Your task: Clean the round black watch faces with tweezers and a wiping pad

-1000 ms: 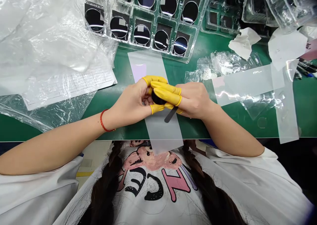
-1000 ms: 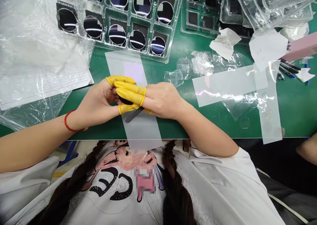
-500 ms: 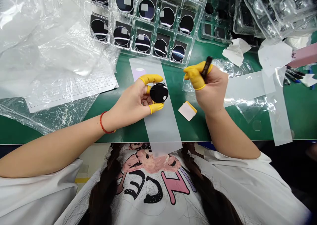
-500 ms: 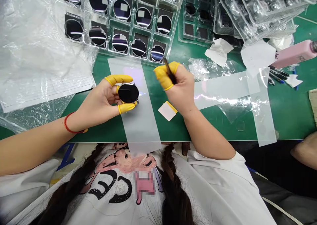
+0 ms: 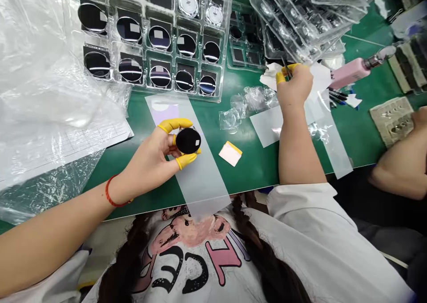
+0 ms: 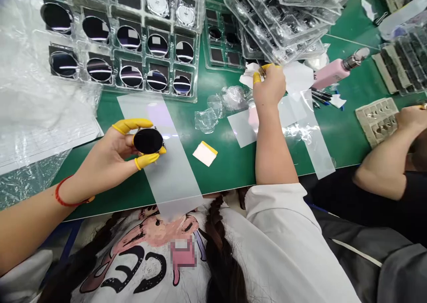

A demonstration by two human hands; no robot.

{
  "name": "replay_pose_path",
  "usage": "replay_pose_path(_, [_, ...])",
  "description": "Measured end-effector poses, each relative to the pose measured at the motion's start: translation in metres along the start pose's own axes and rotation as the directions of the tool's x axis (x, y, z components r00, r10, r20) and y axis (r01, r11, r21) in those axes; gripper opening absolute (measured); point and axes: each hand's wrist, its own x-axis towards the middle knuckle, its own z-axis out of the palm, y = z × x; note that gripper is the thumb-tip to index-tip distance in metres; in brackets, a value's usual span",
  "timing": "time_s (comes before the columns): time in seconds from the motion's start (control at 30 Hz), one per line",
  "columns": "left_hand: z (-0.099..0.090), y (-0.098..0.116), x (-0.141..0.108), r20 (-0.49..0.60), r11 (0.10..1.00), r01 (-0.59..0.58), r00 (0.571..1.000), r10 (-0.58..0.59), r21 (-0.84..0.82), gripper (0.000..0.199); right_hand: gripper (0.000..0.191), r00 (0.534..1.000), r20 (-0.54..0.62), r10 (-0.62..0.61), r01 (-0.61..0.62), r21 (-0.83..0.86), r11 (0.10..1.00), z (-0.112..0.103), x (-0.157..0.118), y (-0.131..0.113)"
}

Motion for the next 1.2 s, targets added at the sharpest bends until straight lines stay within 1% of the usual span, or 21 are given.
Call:
replay_pose_path(0.07, [0.000,0.001,0.000,-0.003,1.000,-0.007,1.000,0.007,-0.010,0.051,0.046,0.980,-0.140,0.141,-0.156,-0.096,0.983,0.009,-0.004,0.003])
replay_pose_path(0.1, [0.000,0.002,0.000,-0.003,1.000,-0.014,1.000,0.014,-0.015,0.050,0.048,0.966,-0.175,0.189,-0.212,-0.125,0.969,0.011,-0.006,0.004])
replay_pose_path(0.2, [-0.001,0.001,-0.001,-0.015,0.999,-0.038,0.999,0.038,-0.016,0.050,0.050,0.949,-0.194,0.248,-0.280,-0.161,0.947,0.009,-0.008,0.002])
replay_pose_path(0.3, [-0.001,0.000,-0.003,-0.036,0.999,-0.044,0.998,0.044,-0.005,0.050,0.044,0.968,-0.189,0.163,-0.190,-0.138,0.972,-0.002,-0.022,-0.027])
replay_pose_path(0.37, [0.000,-0.001,-0.004,-0.054,0.999,-0.044,0.998,0.044,0.004,0.050,0.029,0.987,-0.161,-0.014,-0.001,-0.094,0.996,-0.010,-0.049,-0.066])
replay_pose_path(0.4, [0.000,-0.001,-0.004,-0.066,0.999,-0.047,0.997,0.047,0.010,0.049,0.018,0.991,-0.080,-0.110,0.105,-0.070,0.992,-0.012,-0.068,-0.089])
replay_pose_path(0.43, [0.000,-0.002,-0.004,-0.081,0.999,-0.050,0.995,0.051,0.015,0.049,0.012,0.967,0.013,-0.255,0.255,-0.028,0.966,-0.013,-0.089,-0.114])
replay_pose_path(0.47, [0.001,-0.002,-0.003,-0.096,0.998,-0.057,0.994,0.058,0.016,0.050,0.009,0.912,0.106,-0.397,0.397,0.025,0.918,-0.012,-0.110,-0.137])
replay_pose_path(0.53, [0.000,-0.004,-0.002,-0.106,0.997,-0.076,0.991,0.076,0.006,0.050,0.008,0.768,0.202,-0.608,0.579,0.188,0.793,-0.007,-0.149,-0.175])
replay_pose_path(0.6, [-0.003,-0.005,-0.001,-0.110,0.995,-0.104,0.988,0.105,0.011,0.045,0.012,0.650,0.221,-0.728,0.671,0.283,0.685,0.001,-0.175,-0.198])
replay_pose_path(0.63, [-0.004,-0.006,-0.001,-0.112,0.993,-0.111,0.987,0.115,0.039,0.042,0.015,0.603,0.228,-0.765,0.704,0.300,0.644,0.006,-0.181,-0.204])
replay_pose_path(0.67, [-0.005,-0.006,-0.001,-0.117,0.990,-0.119,0.985,0.127,0.070,0.038,0.018,0.573,0.239,-0.784,0.726,0.297,0.621,0.011,-0.184,-0.207])
replay_pose_path(0.7, [-0.005,-0.006,-0.001,-0.124,0.988,-0.125,0.983,0.135,0.088,0.036,0.021,0.559,0.251,-0.790,0.736,0.289,0.612,0.015,-0.183,-0.207])
replay_pose_path(0.73, [-0.005,-0.006,-0.001,-0.131,0.988,-0.131,0.981,0.142,0.086,0.035,0.022,0.563,0.258,-0.785,0.735,0.278,0.619,0.019,-0.179,-0.206])
replay_pose_path(0.8, [-0.004,-0.004,-0.001,-0.144,0.991,-0.135,0.980,0.136,0.022,0.039,0.022,0.627,0.224,-0.746,0.699,0.261,0.666,0.025,-0.170,-0.200])
replay_pose_path(0.83, [-0.003,-0.003,-0.002,-0.155,0.991,-0.133,0.980,0.128,-0.021,0.043,0.020,0.658,0.176,-0.732,0.683,0.268,0.679,0.026,-0.167,-0.197])
replay_pose_path(0.9, [-0.003,-0.002,-0.002,-0.188,0.991,-0.116,0.977,0.103,-0.061,0.051,0.017,0.686,0.081,-0.723,0.675,0.299,0.674,0.027,-0.166,-0.193])
replay_pose_path(0.97, [-0.003,-0.003,-0.001,-0.221,0.992,-0.107,0.971,0.090,-0.066,0.053,0.016,0.674,0.045,-0.738,0.687,0.331,0.647,0.025,-0.173,-0.192])
replay_pose_path(1.1, [-0.006,-0.011,0.001,-0.240,0.987,-0.147,0.958,0.159,0.066,0.049,0.021,0.600,0.135,-0.788,0.739,0.282,0.611,0.025,-0.186,-0.196])
replay_pose_path(1.13, [-0.006,-0.013,0.001,-0.235,0.983,-0.158,0.956,0.177,0.094,0.049,0.023,0.594,0.159,-0.788,0.746,0.258,0.614,0.027,-0.186,-0.196])
replay_pose_path(1.2, [-0.006,-0.014,0.002,-0.228,0.984,-0.150,0.959,0.168,0.091,0.051,0.026,0.628,0.167,-0.760,0.725,0.229,0.649,0.032,-0.180,-0.194])
